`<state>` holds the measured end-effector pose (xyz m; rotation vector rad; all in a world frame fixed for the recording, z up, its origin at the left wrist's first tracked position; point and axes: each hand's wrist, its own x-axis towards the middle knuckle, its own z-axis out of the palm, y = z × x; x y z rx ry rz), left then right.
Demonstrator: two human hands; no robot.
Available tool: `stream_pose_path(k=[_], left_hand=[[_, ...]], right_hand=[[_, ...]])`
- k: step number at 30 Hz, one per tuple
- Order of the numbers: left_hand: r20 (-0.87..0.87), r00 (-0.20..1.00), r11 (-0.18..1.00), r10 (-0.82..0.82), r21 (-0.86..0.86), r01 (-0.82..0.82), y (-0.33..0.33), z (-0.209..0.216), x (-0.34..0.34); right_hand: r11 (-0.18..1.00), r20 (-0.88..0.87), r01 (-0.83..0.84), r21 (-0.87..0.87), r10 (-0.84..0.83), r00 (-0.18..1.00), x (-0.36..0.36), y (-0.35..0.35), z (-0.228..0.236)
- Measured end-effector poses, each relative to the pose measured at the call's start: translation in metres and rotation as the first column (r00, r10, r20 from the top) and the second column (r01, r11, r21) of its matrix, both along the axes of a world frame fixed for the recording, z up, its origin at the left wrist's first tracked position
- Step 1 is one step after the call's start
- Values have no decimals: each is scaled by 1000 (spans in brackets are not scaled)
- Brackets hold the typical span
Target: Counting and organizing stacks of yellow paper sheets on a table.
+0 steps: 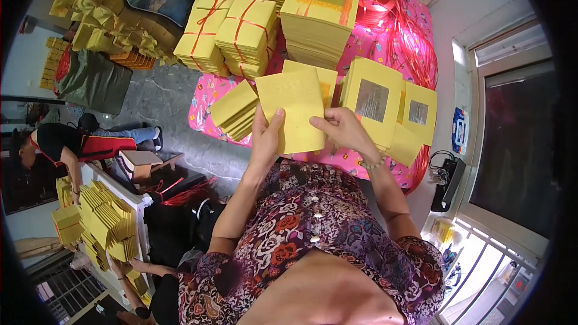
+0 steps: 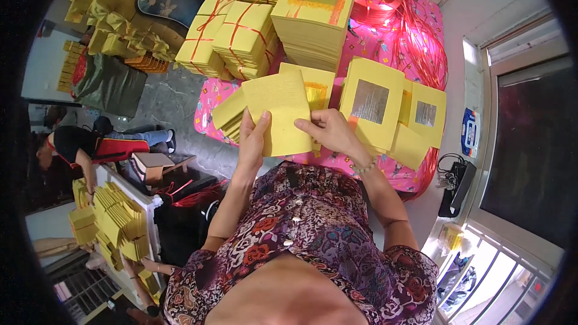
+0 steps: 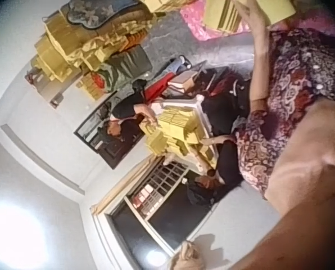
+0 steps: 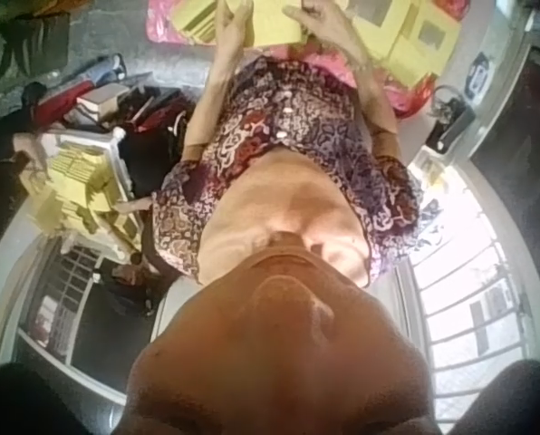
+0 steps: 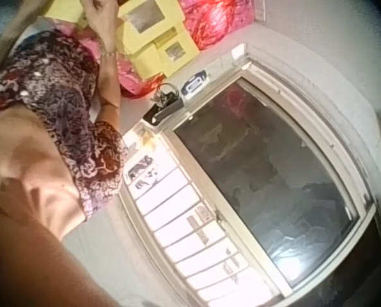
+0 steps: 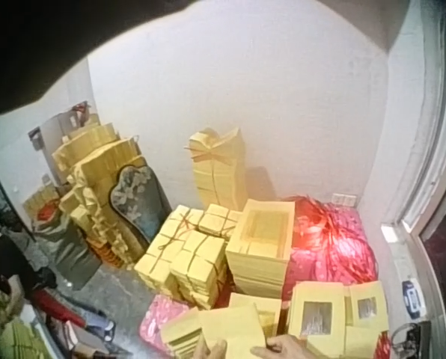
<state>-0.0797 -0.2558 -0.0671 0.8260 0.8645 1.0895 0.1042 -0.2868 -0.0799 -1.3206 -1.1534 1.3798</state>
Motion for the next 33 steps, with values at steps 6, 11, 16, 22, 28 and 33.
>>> stream_pose_path(k=[6,11,16,22,28,33], left_hand=[[-13,1000,998,7,-61,-8,8,-6,-10],[30,998,995,54,-80,-51,13,-18,-17],[30,997,983,75,-168,-68,21,-34,-28],[25,989,976,146,-167,-140,19,-40,-39],[-106,993,998,56,-4,-57,-2,-29,-49],[-164,984,997,-77,-30,73,-16,-38,-61]], right_hand=[[996,46,-47,-76,51,998,-10,2,-1],[969,105,-169,-180,190,976,-9,4,2],[964,59,-98,-249,116,991,-23,12,11],[937,217,-228,-266,289,932,-24,18,4],[982,-14,-84,-171,83,996,-30,31,5],[943,-4,-215,-255,221,975,-22,35,-12]])
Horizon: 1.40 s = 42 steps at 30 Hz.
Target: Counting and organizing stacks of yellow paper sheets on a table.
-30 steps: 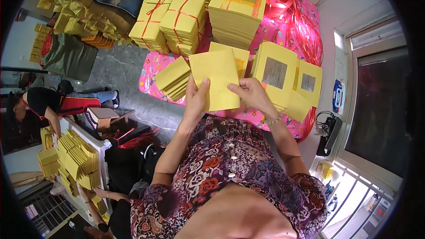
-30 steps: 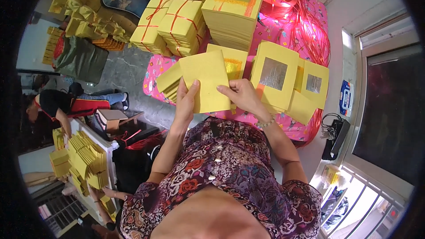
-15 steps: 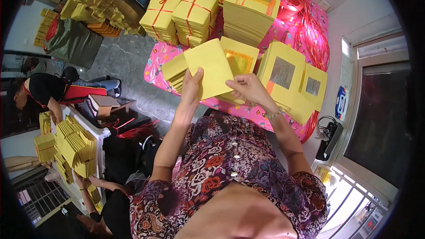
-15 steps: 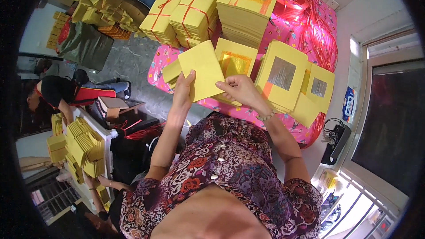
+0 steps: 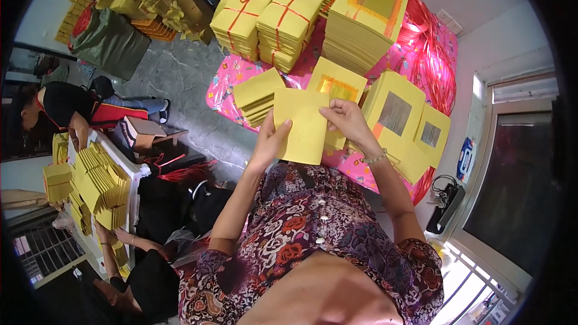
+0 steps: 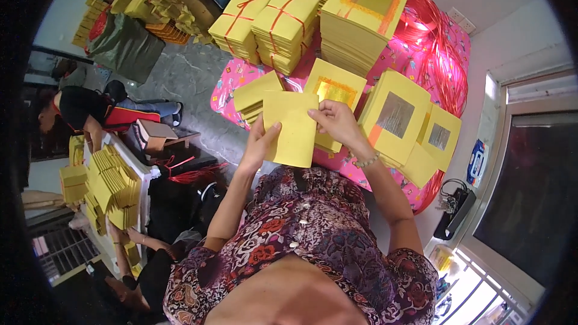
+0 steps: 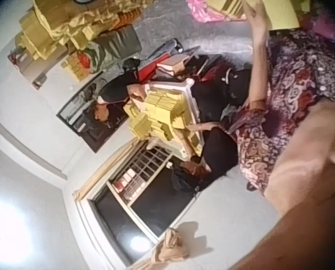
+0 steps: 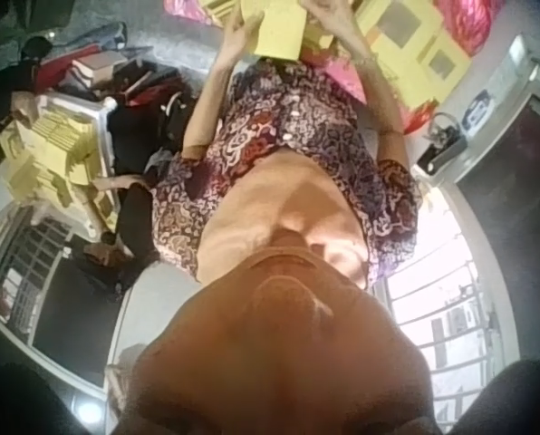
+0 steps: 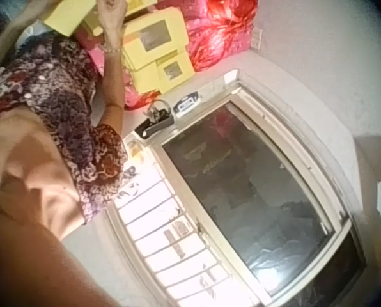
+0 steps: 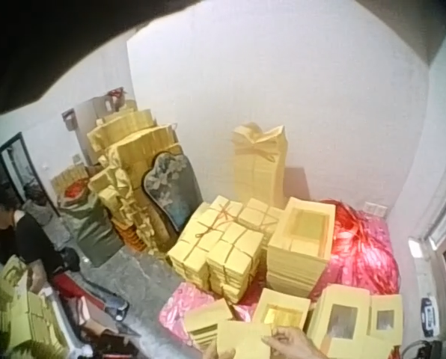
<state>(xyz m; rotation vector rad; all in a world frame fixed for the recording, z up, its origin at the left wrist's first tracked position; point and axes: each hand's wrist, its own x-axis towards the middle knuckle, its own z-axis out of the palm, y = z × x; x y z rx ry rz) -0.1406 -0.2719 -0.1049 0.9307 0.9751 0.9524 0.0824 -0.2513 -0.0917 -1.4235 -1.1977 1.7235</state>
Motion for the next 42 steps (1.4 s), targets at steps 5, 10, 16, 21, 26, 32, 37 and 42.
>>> stream_pose_path(k=[5,10,16,21,26,32,37,42], left_hand=[[-6,997,996,-78,-49,78,-4,-14,-18],[-154,970,974,-189,-154,166,26,-23,-68],[-109,983,974,145,-159,-161,101,-33,-117],[-373,900,966,228,-28,-256,158,-95,-136],[-671,700,969,245,192,-156,171,-160,-148],[-782,598,981,175,192,-37,151,-176,-125],[-744,596,931,301,366,-14,132,-172,-109],[-752,530,902,393,427,-62,120,-161,-97]], right_hand=[[999,-9,-26,22,26,1000,-9,1,-9],[999,-62,39,-26,-41,997,-31,20,-31],[984,-120,62,-165,-82,989,-67,81,-46],[998,247,-29,-59,42,968,-93,109,-67],[951,677,-308,-38,251,691,-104,126,-78],[888,847,-438,-140,337,411,-111,119,-86],[892,883,-412,-187,336,327,-120,117,-117],[902,863,-390,-187,340,373,-114,115,-106]])
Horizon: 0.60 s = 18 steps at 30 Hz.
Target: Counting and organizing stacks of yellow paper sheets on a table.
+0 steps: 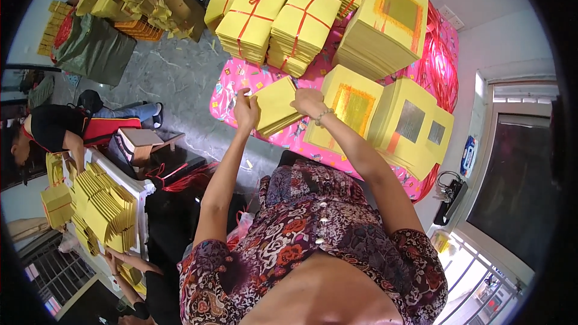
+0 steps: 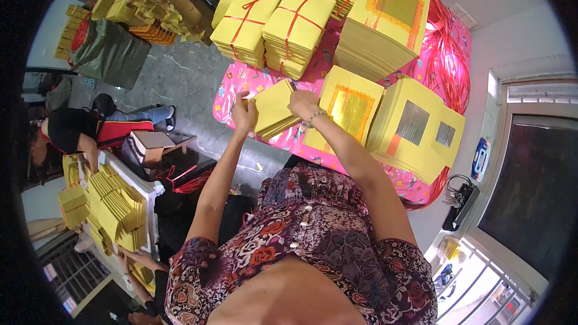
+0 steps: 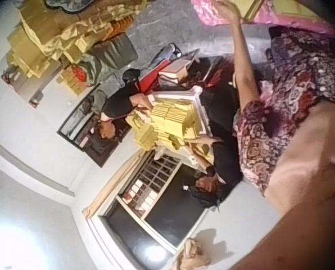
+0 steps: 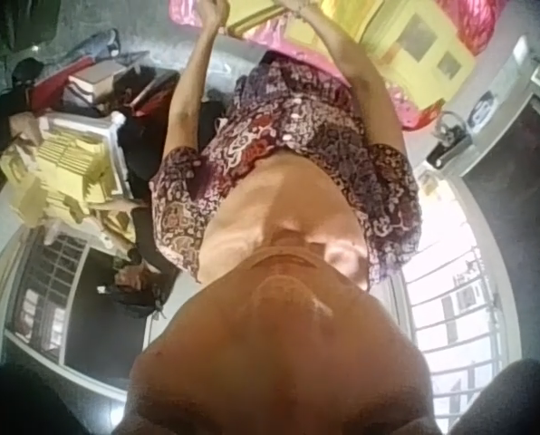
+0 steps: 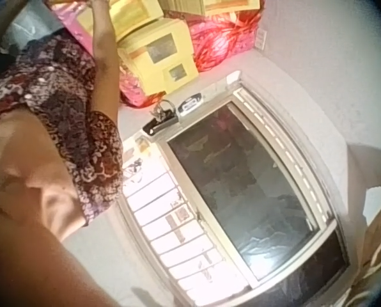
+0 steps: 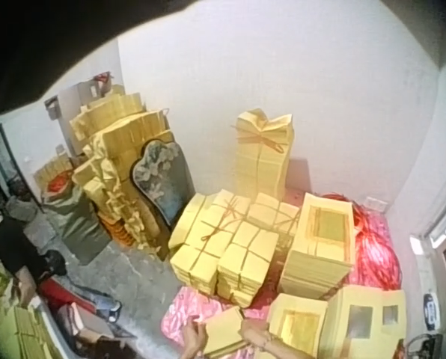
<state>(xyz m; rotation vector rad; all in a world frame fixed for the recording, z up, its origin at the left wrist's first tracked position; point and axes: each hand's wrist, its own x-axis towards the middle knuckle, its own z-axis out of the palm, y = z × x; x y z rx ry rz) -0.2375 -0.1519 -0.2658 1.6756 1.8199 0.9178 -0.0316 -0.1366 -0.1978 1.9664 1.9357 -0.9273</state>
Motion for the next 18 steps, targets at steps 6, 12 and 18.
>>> stream_pose_path(k=[6,12,18], left_hand=[[-239,971,998,-30,44,42,-6,16,13],[-452,855,931,-255,123,343,-20,48,40],[-465,761,873,-453,-57,485,-43,11,41]], right_hand=[[999,137,-38,-12,39,990,-8,0,-13],[990,136,-31,134,13,991,-7,-5,-30],[952,99,-25,305,-5,995,-12,-22,-3]])
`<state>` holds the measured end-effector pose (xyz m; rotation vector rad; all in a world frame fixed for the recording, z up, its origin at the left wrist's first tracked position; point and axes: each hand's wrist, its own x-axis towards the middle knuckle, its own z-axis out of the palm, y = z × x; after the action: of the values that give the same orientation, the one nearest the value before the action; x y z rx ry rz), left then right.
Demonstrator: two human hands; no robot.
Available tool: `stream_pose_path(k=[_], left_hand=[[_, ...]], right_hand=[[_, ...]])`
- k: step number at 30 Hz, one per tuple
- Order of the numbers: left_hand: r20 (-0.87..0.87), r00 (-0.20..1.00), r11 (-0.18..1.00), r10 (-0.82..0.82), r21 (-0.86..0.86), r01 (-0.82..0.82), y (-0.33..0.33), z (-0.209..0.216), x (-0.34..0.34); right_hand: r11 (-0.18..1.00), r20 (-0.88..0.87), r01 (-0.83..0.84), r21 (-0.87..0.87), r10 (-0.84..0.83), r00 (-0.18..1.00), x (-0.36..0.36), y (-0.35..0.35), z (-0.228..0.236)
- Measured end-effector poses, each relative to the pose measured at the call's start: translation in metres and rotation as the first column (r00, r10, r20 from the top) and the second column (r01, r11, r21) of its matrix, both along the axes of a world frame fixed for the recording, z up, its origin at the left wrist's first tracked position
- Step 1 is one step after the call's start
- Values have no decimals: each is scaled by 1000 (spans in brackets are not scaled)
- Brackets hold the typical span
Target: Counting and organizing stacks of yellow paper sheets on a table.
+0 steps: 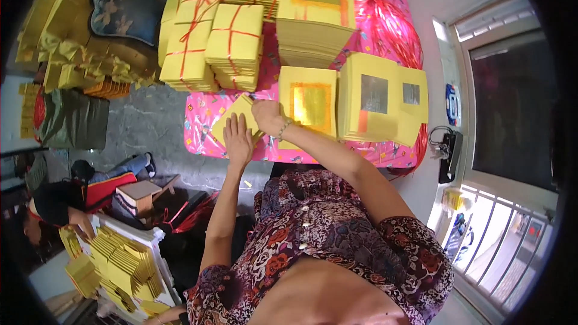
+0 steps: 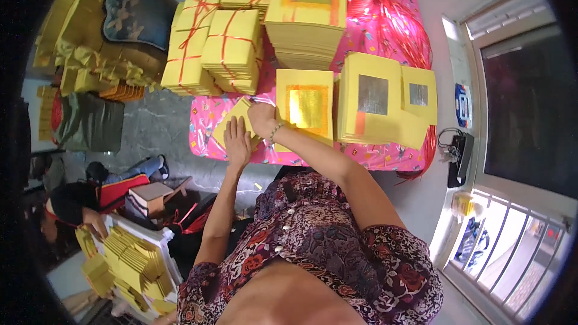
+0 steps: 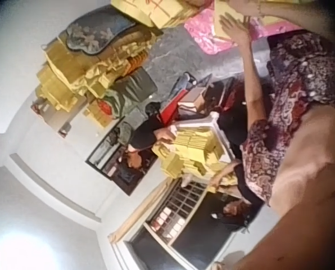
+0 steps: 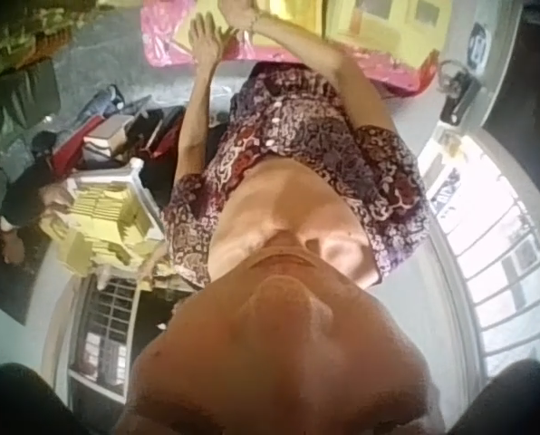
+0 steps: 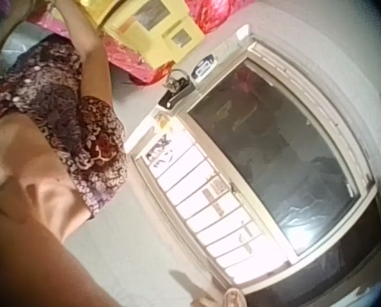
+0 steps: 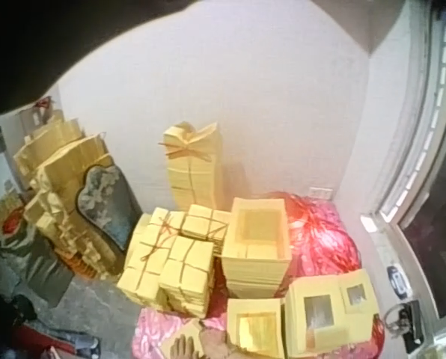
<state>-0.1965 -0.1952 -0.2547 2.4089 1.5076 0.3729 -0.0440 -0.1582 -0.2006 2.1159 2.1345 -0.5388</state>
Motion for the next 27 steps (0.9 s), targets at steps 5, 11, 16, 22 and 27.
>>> stream_pose_path(k=[5,11,16,22,27], left_hand=[[5,999,996,-49,81,48,0,-12,-2],[190,979,996,-78,-37,87,25,5,-18],[149,987,996,-54,-58,63,34,31,-10],[111,993,999,-32,2,32,39,39,-6],[134,991,992,-17,128,-1,33,49,11]], right_hand=[[964,-322,-7,265,96,942,14,-33,33],[891,-569,150,429,137,810,55,-109,60],[896,-582,241,374,24,813,110,-174,70],[856,-688,378,353,-36,725,165,-223,76],[852,-687,438,286,-136,713,211,-249,82]])
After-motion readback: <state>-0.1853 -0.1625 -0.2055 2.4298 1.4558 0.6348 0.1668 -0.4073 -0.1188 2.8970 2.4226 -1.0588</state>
